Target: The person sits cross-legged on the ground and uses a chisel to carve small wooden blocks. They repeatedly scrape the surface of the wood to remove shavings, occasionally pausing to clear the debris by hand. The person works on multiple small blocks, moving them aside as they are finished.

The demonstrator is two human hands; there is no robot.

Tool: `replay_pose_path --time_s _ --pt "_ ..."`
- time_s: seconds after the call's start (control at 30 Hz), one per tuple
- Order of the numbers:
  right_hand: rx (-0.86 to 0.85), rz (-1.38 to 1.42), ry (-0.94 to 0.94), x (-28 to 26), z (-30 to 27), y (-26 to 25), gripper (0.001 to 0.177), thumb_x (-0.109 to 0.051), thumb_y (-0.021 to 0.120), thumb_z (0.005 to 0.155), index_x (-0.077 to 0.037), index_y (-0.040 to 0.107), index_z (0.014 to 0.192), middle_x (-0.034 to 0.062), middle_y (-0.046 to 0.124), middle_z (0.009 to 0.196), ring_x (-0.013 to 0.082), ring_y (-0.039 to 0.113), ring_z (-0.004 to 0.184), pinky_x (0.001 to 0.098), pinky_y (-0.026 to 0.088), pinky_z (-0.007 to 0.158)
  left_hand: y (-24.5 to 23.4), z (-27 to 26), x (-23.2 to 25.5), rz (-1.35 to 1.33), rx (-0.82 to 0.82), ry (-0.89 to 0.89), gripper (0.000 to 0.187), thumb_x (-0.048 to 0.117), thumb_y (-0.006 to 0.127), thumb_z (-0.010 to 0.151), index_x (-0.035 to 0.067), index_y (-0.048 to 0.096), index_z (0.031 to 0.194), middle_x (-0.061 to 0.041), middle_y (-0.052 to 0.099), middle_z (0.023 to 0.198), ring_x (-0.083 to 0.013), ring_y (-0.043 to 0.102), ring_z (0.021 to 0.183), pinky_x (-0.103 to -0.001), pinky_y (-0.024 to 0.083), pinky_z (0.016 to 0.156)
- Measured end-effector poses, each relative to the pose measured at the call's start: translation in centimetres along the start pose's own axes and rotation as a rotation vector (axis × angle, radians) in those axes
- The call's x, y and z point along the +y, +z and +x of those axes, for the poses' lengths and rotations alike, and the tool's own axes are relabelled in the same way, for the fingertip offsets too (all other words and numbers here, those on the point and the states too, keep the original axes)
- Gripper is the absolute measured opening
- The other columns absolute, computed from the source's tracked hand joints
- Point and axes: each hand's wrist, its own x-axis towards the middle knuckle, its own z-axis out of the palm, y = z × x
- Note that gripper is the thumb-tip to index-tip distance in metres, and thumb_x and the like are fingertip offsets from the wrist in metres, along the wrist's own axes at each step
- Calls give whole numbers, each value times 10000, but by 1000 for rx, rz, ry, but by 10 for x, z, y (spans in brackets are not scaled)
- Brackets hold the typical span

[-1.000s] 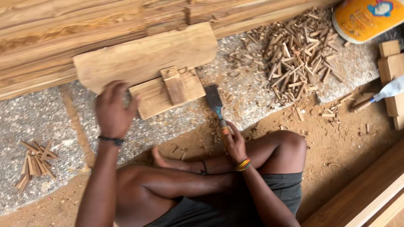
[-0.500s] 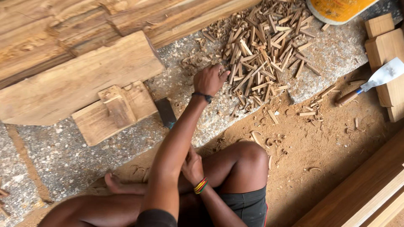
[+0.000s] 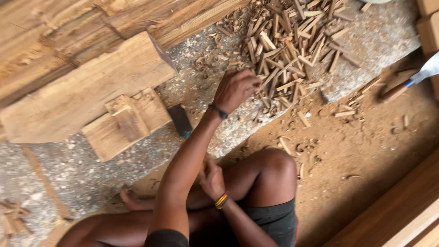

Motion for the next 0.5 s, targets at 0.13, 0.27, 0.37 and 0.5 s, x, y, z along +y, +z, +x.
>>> replay_pose_path --time_s 0.13,0.27,0.37,0.5 --pt "-98 3 319 -26 4 -5 548 -132 556 952 -74 474 1490 161 729 910 271 654 604 414 557 606 -104 -61 28 48 43 -10 274 150 823 837 177 762 1103 -9 695 1121 -253 619 1104 -429 481 1039" --pt "31 -104 -141 -17 2 5 453 -173 627 1079 -103 452 1491 129 660 974 190 595 749 338 507 649 -181 -128 20 139 166 -84 252 156 832 864 173 754 1102 -12 685 1145 -261 608 1142 -438 459 1088" --pt "-62 40 271 -17 1 11 585 -219 643 961 -150 456 1511 19 654 743 70 505 485 254 422 406 -218 -172 -17 326 199 -114 243 194 811 898 156 744 1129 -29 688 1200 -234 622 1141 -449 441 1112" --pt "-76 -54 165 -20 0 11 593 -210 654 960 -143 459 1516 41 618 690 74 503 455 250 424 387 -226 -230 -49 592 217 -151 161 173 756 958 227 752 1109 -3 696 1204 -191 639 1124 -471 404 1159"
